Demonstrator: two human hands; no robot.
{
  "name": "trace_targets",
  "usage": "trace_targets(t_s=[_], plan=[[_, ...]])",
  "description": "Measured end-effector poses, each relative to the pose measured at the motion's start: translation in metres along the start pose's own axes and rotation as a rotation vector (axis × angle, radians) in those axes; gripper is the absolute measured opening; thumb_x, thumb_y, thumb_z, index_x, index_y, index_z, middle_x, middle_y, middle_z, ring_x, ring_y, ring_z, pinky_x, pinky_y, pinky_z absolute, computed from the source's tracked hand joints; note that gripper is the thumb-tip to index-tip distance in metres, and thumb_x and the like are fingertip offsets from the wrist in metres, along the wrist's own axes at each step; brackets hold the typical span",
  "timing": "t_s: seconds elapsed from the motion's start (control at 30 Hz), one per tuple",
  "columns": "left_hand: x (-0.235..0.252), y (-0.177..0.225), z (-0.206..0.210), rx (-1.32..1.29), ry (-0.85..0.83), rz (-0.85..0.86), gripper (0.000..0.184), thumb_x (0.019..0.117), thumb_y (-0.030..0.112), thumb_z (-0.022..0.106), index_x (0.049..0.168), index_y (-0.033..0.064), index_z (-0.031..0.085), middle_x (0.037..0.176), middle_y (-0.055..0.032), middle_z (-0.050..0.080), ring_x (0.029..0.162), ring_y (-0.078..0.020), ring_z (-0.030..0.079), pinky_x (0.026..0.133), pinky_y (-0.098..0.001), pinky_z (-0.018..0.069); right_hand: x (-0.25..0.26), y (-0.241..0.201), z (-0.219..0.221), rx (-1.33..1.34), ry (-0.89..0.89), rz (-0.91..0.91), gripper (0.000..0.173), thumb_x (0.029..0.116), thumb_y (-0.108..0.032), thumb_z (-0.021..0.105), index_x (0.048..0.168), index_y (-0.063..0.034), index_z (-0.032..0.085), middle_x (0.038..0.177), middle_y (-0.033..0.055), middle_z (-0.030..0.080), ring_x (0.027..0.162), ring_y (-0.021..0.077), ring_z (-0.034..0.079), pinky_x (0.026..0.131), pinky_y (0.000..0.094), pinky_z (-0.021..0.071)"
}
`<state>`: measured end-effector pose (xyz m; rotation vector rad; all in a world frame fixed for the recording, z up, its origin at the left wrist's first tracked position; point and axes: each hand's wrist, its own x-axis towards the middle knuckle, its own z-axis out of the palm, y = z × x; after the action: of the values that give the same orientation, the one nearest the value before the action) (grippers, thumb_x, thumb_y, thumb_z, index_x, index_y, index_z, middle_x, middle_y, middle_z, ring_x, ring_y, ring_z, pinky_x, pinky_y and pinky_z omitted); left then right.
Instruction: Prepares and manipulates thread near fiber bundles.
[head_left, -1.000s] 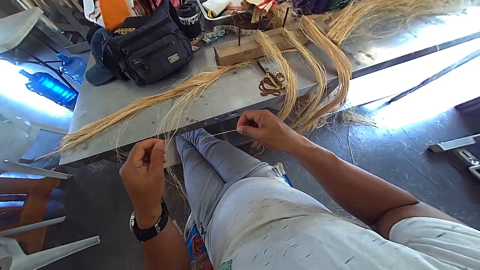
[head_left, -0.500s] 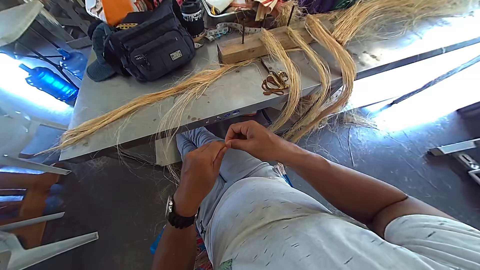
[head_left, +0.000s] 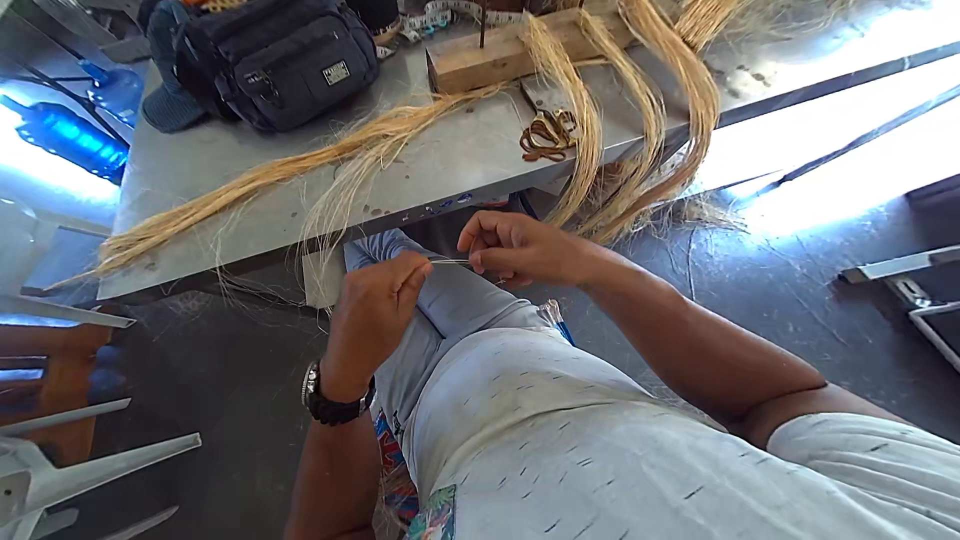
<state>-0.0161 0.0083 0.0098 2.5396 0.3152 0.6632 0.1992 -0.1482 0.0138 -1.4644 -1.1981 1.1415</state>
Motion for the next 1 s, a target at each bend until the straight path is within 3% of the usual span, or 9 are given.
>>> trace_targets(t_s=[0.2,0.5,0.63,0.8,0.87,0.93,1.0], plan=[[0.002,-0.004,-0.005,0.009,0.01,-0.009,0.021,0.1056,0.025,0.056,0.103,0.0139,0.074,0.074,0.005,0.065,0.061,-0.004,0.058,0.056,-0.0256,0.0508,0.001,0.002,-0.003,-0.029,0.09,-0.118,0.011,0.1017,-0.01,0.062,0.094,-0.0025,0.067,0.068,0.0029,0.057,0.052,0.0076,0.049,0.045,0.0204,0.0389],[-0.001,-0.016,-0.019,0.0,-0.011,-0.004,0.021,0.105,0.027,0.057,0.102,0.0158,0.075,0.074,0.0076,0.066,0.06,-0.0008,0.058,0.055,-0.0225,0.0508,0.003,-0.005,-0.003,-0.212,0.129,-0.123,0.014,0.103,-0.014,0.063,0.094,-0.0052,0.068,0.066,0.0007,0.056,0.053,0.0076,0.049,0.047,0.0214,0.0396],[-0.005,-0.032,-0.04,-0.016,-0.001,-0.018,0.023,0.1051,0.029,0.057,0.104,0.0153,0.075,0.076,0.0059,0.067,0.06,-0.0038,0.06,0.054,-0.0261,0.0529,0.004,-0.006,-0.008,-0.273,0.162,-0.13,0.016,0.1046,-0.015,0.06,0.094,-0.0069,0.069,0.067,-0.0004,0.055,0.054,0.0073,0.048,0.049,0.022,0.0393],[-0.043,-0.064,-0.098,0.062,0.267,-0.237,0.033,0.106,0.034,0.056,0.113,0.005,0.07,0.089,-0.0074,0.069,0.067,-0.0128,0.065,0.06,-0.0343,0.0575,-0.004,-0.007,-0.017,-0.227,0.279,-0.145,0.015,0.1029,-0.012,0.061,0.091,-0.0058,0.068,0.064,-0.0003,0.054,0.051,0.0067,0.045,0.046,0.0207,0.0362],[-0.056,-0.067,-0.112,0.043,0.46,-0.272,0.031,0.1057,0.031,0.058,0.11,0.0023,0.068,0.088,-0.0039,0.067,0.068,-0.0072,0.064,0.061,-0.0263,0.0563,-0.005,-0.009,-0.016,-0.225,0.303,-0.142,0.015,0.1027,-0.011,0.061,0.091,-0.0057,0.068,0.063,0.0,0.054,0.05,0.0067,0.045,0.045,0.0205,0.0354],[-0.056,-0.051,-0.112,0.013,0.614,-0.24,0.031,0.107,0.031,0.055,0.097,0.0038,0.066,0.081,0.0028,0.066,0.067,-0.0029,0.065,0.063,-0.0227,0.0577,-0.004,-0.011,-0.013,-0.249,0.31,-0.135,0.015,0.1028,-0.012,0.061,0.091,-0.0064,0.068,0.064,-0.0004,0.055,0.051,0.0063,0.047,0.046,0.0204,0.037],[-0.047,-0.025,-0.099,0.019,0.577,-0.126,0.037,0.1096,0.031,0.049,0.095,0.002,0.067,0.087,0.0006,0.068,0.079,-0.0057,0.068,0.076,-0.0286,0.0592,-0.001,-0.012,-0.008,-0.274,0.298,-0.132,0.013,0.1025,-0.012,0.061,0.092,-0.0068,0.068,0.066,-0.0004,0.057,0.054,0.0067,0.049,0.048,0.0213,0.0405]])
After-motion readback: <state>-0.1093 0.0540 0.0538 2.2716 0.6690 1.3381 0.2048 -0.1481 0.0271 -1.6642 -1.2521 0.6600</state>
